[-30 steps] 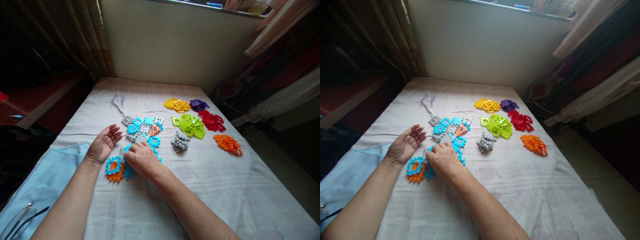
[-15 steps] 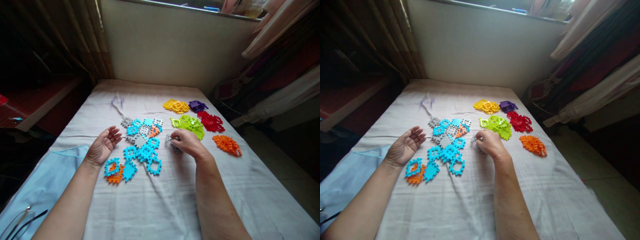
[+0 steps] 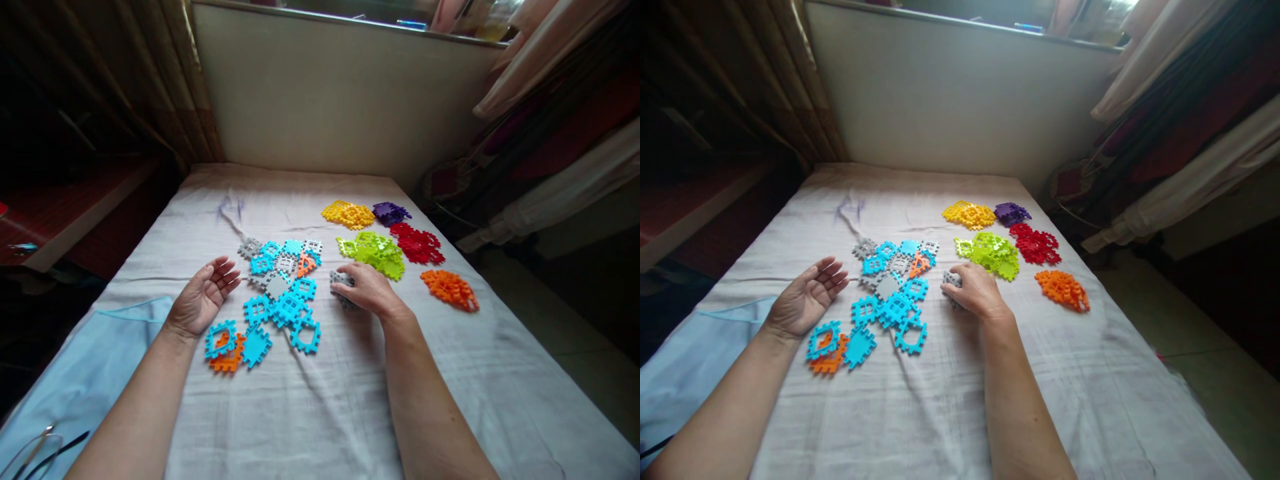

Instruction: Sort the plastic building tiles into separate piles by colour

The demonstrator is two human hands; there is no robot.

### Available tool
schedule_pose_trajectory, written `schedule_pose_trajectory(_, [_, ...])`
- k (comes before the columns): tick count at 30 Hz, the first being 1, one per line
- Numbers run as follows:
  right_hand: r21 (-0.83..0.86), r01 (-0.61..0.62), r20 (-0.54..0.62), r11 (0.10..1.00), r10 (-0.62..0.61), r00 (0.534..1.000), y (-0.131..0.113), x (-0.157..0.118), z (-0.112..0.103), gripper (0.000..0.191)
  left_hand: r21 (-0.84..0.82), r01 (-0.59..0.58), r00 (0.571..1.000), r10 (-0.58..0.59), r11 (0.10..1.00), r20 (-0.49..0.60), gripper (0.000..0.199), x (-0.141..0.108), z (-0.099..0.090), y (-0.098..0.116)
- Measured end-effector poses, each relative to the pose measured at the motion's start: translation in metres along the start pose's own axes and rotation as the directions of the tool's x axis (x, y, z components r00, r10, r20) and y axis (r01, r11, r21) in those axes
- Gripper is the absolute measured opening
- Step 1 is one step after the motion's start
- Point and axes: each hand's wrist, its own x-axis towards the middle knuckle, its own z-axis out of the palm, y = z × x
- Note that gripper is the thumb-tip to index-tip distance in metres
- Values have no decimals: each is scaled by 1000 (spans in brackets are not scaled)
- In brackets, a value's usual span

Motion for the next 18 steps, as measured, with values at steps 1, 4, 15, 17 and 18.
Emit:
schedule_pose_trajectory(1, [-7, -4, 2, 1000, 4, 1000, -2, -2, 0, 34, -3, 2, 1000, -2, 1000, 2, 19, 0, 0, 0])
schedule_pose_trajectory(4, [-18, -18, 12, 1000, 19, 1000, -6, -7, 0, 34, -15, 10, 1000, -10, 1000, 4, 19, 0, 0, 1])
schedule_pose_trajectory(15, [-65, -79, -9, 995, 79, 997, 2, -34, -2, 33, -1, -26, 999, 26, 1000, 24, 21, -2, 2, -2])
schedule_pose_trajectory(17, [-71, -32, -92, 997, 25, 995, -6, -36, -2, 37, 12, -44, 998, 43, 999, 37, 22, -2, 1, -4])
schedule_pose_trajectory(18, [-66, 8, -137, 998, -17, 990, -13, -36, -1, 38, 22, -53, 998, 52, 998, 43, 23, -2, 0, -4])
